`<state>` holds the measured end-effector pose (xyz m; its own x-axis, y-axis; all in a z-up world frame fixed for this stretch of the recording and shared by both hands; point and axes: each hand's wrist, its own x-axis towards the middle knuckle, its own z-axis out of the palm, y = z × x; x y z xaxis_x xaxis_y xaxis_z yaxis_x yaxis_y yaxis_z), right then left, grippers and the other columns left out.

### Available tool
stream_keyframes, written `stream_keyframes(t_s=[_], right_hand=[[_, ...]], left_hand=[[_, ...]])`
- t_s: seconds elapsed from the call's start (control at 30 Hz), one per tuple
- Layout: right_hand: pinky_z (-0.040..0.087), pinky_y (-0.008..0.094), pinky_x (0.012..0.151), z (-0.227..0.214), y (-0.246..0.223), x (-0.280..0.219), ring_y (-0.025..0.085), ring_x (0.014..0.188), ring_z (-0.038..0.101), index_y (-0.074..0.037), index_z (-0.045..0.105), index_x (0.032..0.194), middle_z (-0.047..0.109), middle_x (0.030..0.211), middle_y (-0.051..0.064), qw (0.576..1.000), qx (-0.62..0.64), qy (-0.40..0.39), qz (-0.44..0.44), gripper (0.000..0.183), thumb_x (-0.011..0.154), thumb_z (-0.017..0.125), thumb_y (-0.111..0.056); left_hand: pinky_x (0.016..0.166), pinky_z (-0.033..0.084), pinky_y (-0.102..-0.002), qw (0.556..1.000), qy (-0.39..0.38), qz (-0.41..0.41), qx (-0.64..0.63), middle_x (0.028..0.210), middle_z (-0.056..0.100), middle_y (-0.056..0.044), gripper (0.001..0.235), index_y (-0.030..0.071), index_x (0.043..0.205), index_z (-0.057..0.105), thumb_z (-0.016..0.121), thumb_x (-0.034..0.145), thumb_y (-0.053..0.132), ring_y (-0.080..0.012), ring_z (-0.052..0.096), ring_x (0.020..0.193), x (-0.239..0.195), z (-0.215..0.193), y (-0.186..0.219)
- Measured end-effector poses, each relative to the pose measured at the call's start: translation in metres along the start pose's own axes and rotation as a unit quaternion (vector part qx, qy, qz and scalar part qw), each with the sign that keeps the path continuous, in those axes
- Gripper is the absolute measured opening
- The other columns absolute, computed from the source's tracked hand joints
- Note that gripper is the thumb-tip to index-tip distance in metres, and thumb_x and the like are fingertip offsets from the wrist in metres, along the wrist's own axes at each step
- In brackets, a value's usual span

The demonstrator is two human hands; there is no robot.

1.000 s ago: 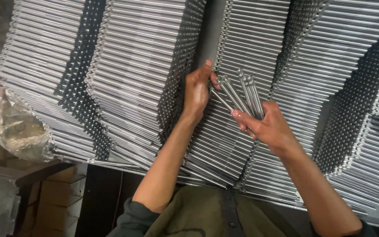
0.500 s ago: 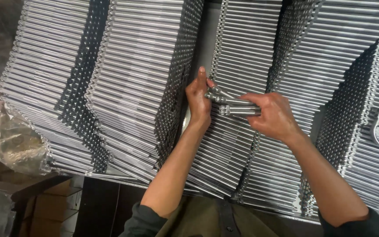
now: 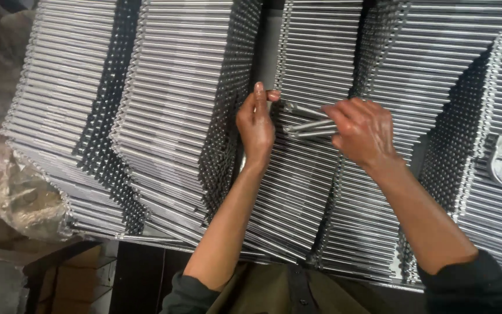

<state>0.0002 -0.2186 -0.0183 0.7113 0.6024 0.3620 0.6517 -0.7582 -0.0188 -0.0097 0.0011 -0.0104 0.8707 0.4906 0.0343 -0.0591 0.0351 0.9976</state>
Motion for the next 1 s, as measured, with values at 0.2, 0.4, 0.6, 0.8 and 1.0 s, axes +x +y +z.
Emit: stream_keyframes(t_s=[0.2,0.4,0.6,0.8,1.0], right_hand=[[0.051,0.05,0.07,-0.032,-0.056,-0.002,0.041,0.081,0.07,-0.01,0.074,0.11,0.073,0.08,0.014,0.918,0.31,-0.138,0.206,0.047,0.063,0.07,-0.01],[0.055,0.053,0.076,-0.037,-0.071,-0.002,0.043,0.091,0.072,-0.015,0.072,0.119,0.078,0.091,0.015,0.909,0.217,-0.234,0.268,0.047,0.073,0.074,-0.023],[0.054,0.057,0.084,-0.029,-0.065,0.005,0.043,0.101,0.072,-0.018,0.066,0.13,0.077,0.102,0.015,0.907,0.208,-0.262,0.256,0.053,0.077,0.069,-0.023],[0.053,0.04,0.08,-0.01,-0.027,0.018,0.025,0.095,0.064,-0.016,0.073,0.119,0.062,0.097,0.001,0.996,-0.027,-0.043,0.076,0.053,0.068,0.076,-0.005],[0.039,0.029,0.055,-0.059,-0.068,0.018,0.013,0.059,0.05,-0.01,0.078,0.085,0.064,0.059,0.006,0.805,0.498,-0.194,0.258,0.016,0.089,0.062,-0.008]], left_hand=[[0.031,0.031,-0.024,0.987,-0.007,-0.15,-0.061,0.059,0.067,-0.008,0.054,0.009,0.067,0.064,0.053,0.102,0.049,-0.0117,0.042,0.03,0.006,-0.009,-0.042],[0.045,0.034,-0.024,0.997,-0.008,-0.079,-0.001,0.046,0.049,0.002,0.052,0.011,0.054,0.059,0.062,0.099,0.037,-0.0068,0.04,0.044,-0.022,-0.002,-0.005],[0.056,0.047,-0.024,0.994,0.009,-0.095,-0.061,0.055,0.064,-0.003,0.054,0.012,0.056,0.055,0.054,0.105,0.035,-0.011,0.061,0.053,-0.019,-0.008,-0.009],[0.033,0.036,-0.025,0.995,0.063,-0.067,-0.034,0.05,0.054,-0.008,0.047,0.014,0.078,0.071,0.051,0.104,0.047,-0.0151,0.051,0.036,-0.004,-0.001,0.008],[0.025,0.029,-0.023,0.981,-0.09,-0.145,-0.091,0.051,0.062,-0.009,0.05,0.007,0.064,0.062,0.062,0.098,0.044,-0.0118,0.043,0.026,0.006,-0.008,-0.021]])
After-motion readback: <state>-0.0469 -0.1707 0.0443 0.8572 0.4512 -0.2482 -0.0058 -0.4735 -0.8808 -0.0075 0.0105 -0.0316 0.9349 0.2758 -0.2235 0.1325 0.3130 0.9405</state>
